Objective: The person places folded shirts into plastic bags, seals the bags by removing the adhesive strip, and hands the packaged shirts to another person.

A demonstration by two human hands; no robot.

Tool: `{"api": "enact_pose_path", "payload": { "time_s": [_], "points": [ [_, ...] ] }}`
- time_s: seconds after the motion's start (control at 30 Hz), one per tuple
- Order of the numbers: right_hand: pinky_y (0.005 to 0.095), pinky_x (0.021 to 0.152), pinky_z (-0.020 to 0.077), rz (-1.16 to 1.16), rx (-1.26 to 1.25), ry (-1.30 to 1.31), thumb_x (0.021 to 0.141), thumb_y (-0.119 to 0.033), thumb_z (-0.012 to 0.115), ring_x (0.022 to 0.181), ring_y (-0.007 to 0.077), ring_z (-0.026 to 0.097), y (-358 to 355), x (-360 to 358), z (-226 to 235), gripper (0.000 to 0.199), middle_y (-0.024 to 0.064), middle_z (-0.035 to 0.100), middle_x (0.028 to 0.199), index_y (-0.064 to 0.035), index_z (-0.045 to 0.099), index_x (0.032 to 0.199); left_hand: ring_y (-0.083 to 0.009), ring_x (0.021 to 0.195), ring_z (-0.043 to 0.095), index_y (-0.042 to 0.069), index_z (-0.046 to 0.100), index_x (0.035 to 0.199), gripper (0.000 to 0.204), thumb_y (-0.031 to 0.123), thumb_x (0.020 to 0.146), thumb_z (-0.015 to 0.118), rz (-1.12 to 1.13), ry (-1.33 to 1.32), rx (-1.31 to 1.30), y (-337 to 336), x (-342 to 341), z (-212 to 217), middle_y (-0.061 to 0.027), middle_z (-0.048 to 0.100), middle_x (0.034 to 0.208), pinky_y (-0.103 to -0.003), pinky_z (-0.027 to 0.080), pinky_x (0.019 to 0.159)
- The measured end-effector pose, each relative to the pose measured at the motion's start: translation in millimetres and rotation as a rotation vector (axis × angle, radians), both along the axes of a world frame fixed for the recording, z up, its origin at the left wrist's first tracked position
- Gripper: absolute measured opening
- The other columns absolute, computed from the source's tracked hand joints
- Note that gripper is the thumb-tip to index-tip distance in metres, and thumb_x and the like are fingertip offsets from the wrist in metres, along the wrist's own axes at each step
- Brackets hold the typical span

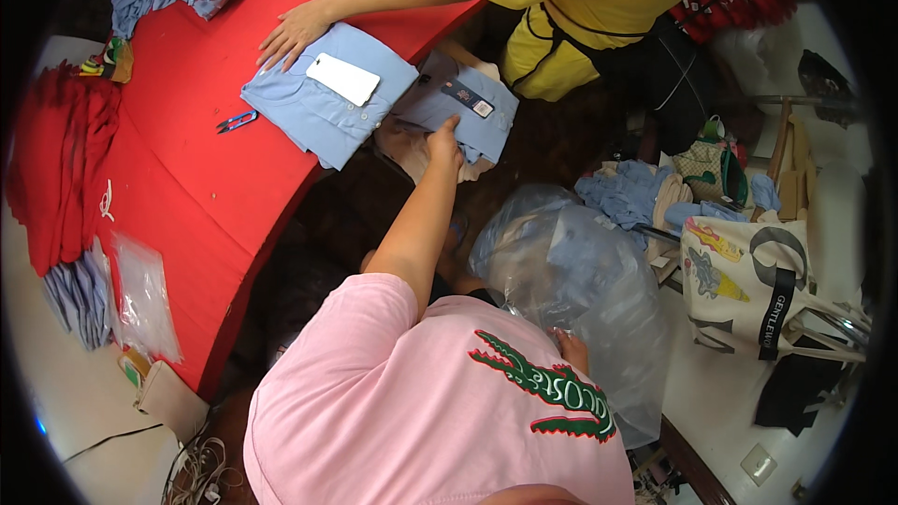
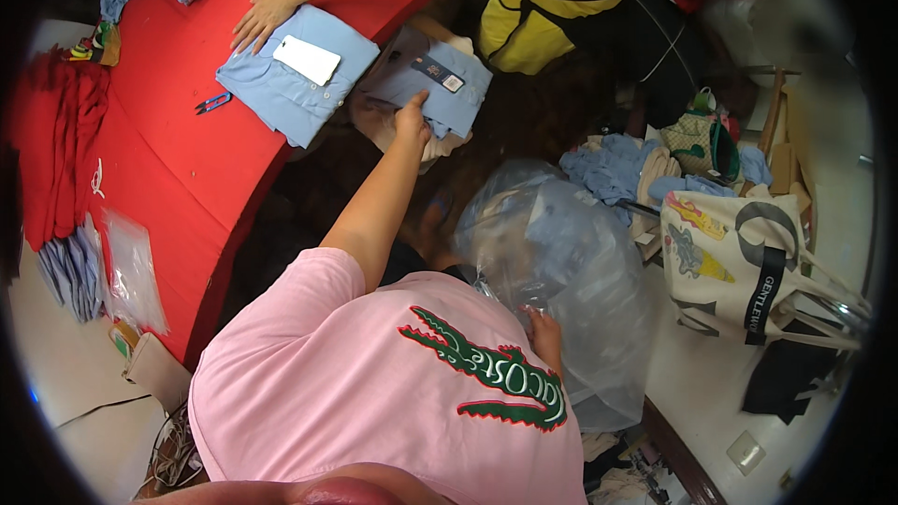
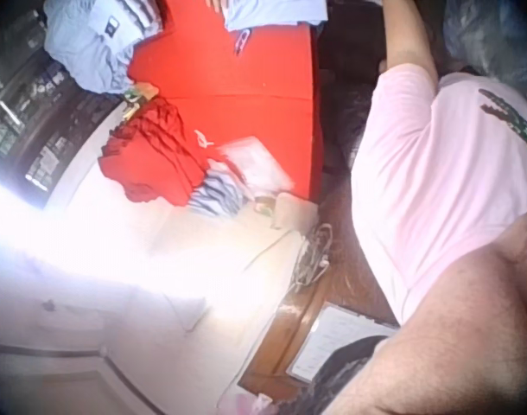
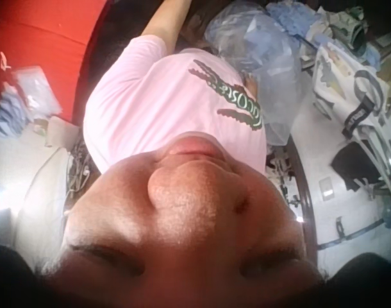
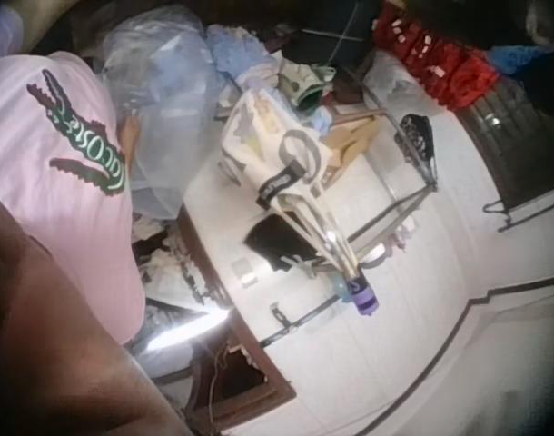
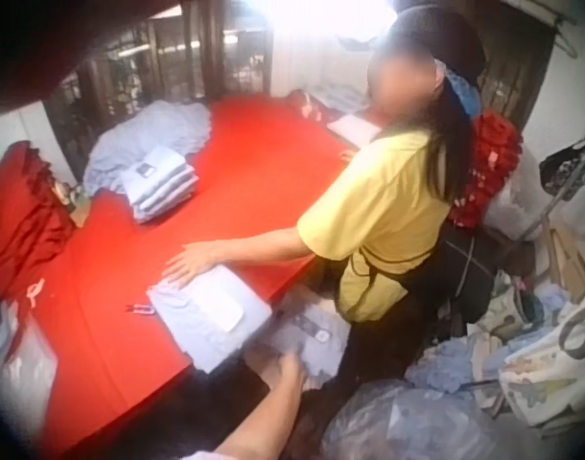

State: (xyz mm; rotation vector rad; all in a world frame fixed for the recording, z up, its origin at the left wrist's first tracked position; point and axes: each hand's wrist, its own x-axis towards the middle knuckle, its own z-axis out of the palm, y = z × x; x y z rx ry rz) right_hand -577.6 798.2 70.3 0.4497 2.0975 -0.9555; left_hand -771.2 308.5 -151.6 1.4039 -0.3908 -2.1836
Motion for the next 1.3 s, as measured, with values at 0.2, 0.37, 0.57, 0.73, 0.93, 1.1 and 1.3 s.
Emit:
{"api": "enact_pose_path", "payload": {
  "time_s": [0.2,0.37,0.57,0.73,0.93,1.1,1.3],
  "points": [
    [0.0262,0.06,0.0439,-0.275,-0.138,0.145,0.109,-0.039,0.058,0.066,0.0088,0.055,9,-26,5,0.042,-0.0013,0.063,0.083,-0.0066,0.075,0.13,-0.0339,0.114,0.069,-0.006,0.056,0.134,0.047,-0.008,0.089,0.068,-0.065,-0.009,-0.414,5,-7,33,-0.0194,0.069,0.127,-0.043,0.056,0.1],
    [0.029,0.072,0.0506,-0.315,0.033,0.613,0.112,-0.041,0.05,0.085,0.015,0.066,5,-93,24,0.048,0.0086,0.072,0.124,-0.0075,0.067,0.142,-0.0303,0.118,0.067,-0.003,0.051,0.144,0.06,-0.006,0.086,0.068,-0.406,0.204,-0.29,47,62,169,-0.0165,0.068,0.133,-0.043,0.053,0.106],
    [0.0332,0.085,0.0533,-0.406,-0.407,1.071,0.114,-0.038,0.045,0.11,0.0246,0.067,-175,-195,109,0.053,0.0145,0.065,0.145,-0.0076,0.052,0.157,-0.0215,0.118,0.068,0.003,0.058,0.142,0.059,0.005,0.087,0.08,-0.351,0.385,-0.393,-88,241,322,-0.0102,0.07,0.131,-0.041,0.055,0.105],
    [0.0439,0.109,0.0487,0.012,-0.733,1.356,0.115,-0.03,0.041,0.132,0.0327,0.06,-380,-160,179,0.054,0.0184,0.059,0.152,0.0014,0.047,0.158,-0.0226,0.115,0.071,0.001,0.059,0.14,0.054,0.006,0.09,0.081,-0.24,0.118,-0.633,-233,427,369,-0.0111,0.072,0.127,-0.042,0.058,0.102],
    [0.0459,0.114,0.0451,0.683,-0.906,0.743,0.108,-0.006,0.049,0.133,0.0369,0.061,-548,-94,110,0.045,0.0248,0.056,0.153,0.0004,0.055,0.152,-0.0278,0.129,0.065,0.0,0.049,0.15,0.071,0.004,0.087,0.082,-0.243,-0.168,-0.537,-309,602,225,-0.0154,0.066,0.141,-0.043,0.051,0.112],
    [0.0491,0.114,0.0411,1.87,-1.024,0.991,0.094,-0.007,0.066,0.138,0.0386,0.054,-681,109,146,0.045,0.018,0.054,0.157,-0.0138,0.071,0.138,-0.0278,0.138,0.058,0.001,0.04,0.157,0.084,0.004,0.085,0.083,-0.173,-0.249,-0.63,-300,616,203,-0.0156,0.059,0.151,-0.041,0.045,0.118],
    [0.0452,0.109,0.0486,2.114,-0.863,-0.066,0.103,-0.025,0.066,0.129,0.0351,0.064,-698,156,57,0.033,0.0198,0.07,0.136,-0.0077,0.075,0.13,-0.0159,0.101,0.068,0.0,0.055,0.143,0.05,0.025,0.104,0.071,0.11,-0.422,-0.52,-304,646,199,-0.0086,0.07,0.117,-0.03,0.055,0.088]
  ]
}}
